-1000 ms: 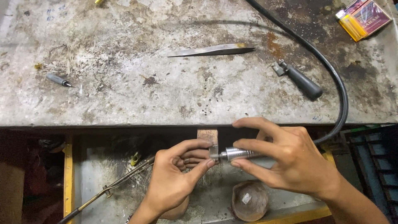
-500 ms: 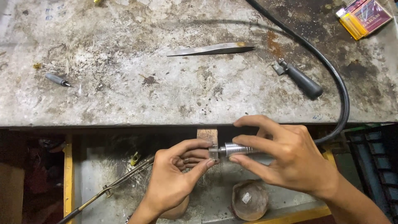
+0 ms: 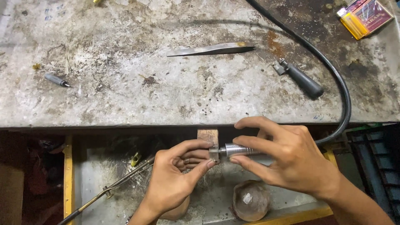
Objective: Polishing a small metal jewelry component using a handheld rotary tool at a workshop bench.
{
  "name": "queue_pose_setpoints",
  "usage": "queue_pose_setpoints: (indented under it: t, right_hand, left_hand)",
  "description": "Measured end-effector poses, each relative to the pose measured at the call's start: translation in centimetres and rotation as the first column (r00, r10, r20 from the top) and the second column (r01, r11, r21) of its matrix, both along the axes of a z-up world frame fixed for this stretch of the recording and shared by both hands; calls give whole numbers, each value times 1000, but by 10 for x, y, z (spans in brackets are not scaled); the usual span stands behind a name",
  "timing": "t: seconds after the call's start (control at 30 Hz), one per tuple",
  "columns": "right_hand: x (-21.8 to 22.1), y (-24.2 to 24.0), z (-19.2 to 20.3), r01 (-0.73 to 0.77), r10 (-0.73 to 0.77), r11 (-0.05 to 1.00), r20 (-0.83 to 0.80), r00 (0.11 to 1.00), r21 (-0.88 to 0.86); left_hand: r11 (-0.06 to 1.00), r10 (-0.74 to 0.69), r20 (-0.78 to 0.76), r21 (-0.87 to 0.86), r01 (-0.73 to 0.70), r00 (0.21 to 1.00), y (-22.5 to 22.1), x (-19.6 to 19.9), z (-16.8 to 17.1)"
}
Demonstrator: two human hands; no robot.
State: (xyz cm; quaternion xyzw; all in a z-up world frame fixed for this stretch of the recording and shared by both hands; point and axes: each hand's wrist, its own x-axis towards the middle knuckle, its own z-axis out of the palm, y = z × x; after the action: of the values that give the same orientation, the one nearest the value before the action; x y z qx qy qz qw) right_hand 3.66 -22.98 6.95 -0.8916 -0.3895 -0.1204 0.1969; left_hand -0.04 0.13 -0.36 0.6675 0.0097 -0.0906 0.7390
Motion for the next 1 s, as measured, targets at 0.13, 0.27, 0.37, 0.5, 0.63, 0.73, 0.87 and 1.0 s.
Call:
queue_pose_setpoints:
  t: [0.13, 0.27, 0.37, 0.5, 0.63, 0.73, 0.87, 1.0]
  right_hand:
    - [-1, 0, 3, -27, 26, 1000, -56, 998, -14]
    - [-1, -2, 1, -9, 9, 1000, -14, 1000, 5]
    - [-2, -2, 3, -4, 4, 1000, -31, 1000, -2]
    - [0, -4, -1, 15, -15, 1000, -17, 1000, 5]
    - [-2, -4, 2, 3, -2, 1000, -48, 999, 6]
    - [-1, -4, 0, -17, 17, 1000, -38, 999, 25]
    - [-1, -4, 2, -11, 12, 1000, -59, 998, 17]
    - [-1, -5, -1, 21, -21, 1000, -10, 1000, 22]
  left_hand:
    - [1000, -26, 11, 4, 26, 1000, 2, 0, 2]
    - [1000, -7, 34, 9, 7, 999, -1, 0, -1]
    - [1000, 1, 19, 5, -1, 1000, 1, 0, -2]
    - [1000, -10, 11, -15, 10, 1000, 1, 0, -2]
    - [1000, -9, 2, -10, 9, 1000, 1, 1, 0]
    - [999, -25, 6, -22, 25, 1000, 1, 0, 1]
    - [1000, -10, -2, -20, 10, 1000, 2, 1, -1]
    - [1000, -5, 27, -24, 6, 1000, 0, 0, -2]
